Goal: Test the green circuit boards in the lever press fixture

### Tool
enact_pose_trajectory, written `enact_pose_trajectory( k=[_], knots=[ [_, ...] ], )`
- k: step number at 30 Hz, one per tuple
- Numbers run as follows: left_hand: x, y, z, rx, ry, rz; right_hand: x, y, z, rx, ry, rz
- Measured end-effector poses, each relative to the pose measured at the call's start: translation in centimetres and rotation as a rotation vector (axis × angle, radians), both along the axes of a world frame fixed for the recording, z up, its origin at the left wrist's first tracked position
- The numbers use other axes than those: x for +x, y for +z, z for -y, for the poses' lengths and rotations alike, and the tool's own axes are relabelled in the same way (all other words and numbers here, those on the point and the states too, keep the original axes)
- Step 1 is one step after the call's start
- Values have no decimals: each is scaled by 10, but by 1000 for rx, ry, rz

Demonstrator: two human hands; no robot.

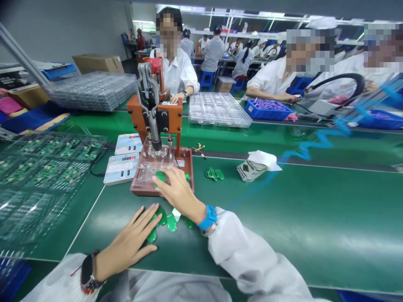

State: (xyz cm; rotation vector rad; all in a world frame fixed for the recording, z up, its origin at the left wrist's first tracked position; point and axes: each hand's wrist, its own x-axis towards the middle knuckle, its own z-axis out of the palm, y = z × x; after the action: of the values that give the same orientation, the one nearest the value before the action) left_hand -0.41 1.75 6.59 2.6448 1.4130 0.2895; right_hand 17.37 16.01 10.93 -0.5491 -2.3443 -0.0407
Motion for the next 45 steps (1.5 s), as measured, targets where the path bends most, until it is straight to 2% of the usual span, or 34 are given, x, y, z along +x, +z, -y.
enact_pose_trajectory(
  k=[3, 5, 6, 8, 10, 14, 22, 31, 35, 38, 42, 45],
  knots=[
    [1, -3, -1, 25, 2, -22, 61, -21, -15, 86, -148, -127],
    [1, -3, -1, 40, 3, -20, 106, -37, -35, -5, -314, -197],
    [1, -2, -1, 46, 6, -20, 126, -45, -45, -93, -353, -190],
    [2, -1, -1, 52, 14, -25, 155, -60, -62, -241, -358, -139],
    [1, -2, -1, 61, 18, -25, 168, -70, -71, -331, -315, -82],
    [0, -6, 0, 77, 26, -18, 163, -78, -72, -388, -266, -18],
    [1, -8, 1, 61, 34, -18, 139, -67, -82, -413, -234, 213],
    [2, -2, 1, 88, 30, -74, 125, -75, -97, -336, -270, 149],
    [6, 3, 0, 120, 50, -93, 126, -79, -100, -289, -341, 72],
    [6, 4, 0, 144, 69, -87, 125, -79, -113, -246, -429, 2],
    [4, 1, 1, 183, 51, -72, 125, -76, -157, -190, -665, -121],
    [3, -1, 2, 154, 56, -44, 125, -74, -196, -197, -829, -162]
  ],
)
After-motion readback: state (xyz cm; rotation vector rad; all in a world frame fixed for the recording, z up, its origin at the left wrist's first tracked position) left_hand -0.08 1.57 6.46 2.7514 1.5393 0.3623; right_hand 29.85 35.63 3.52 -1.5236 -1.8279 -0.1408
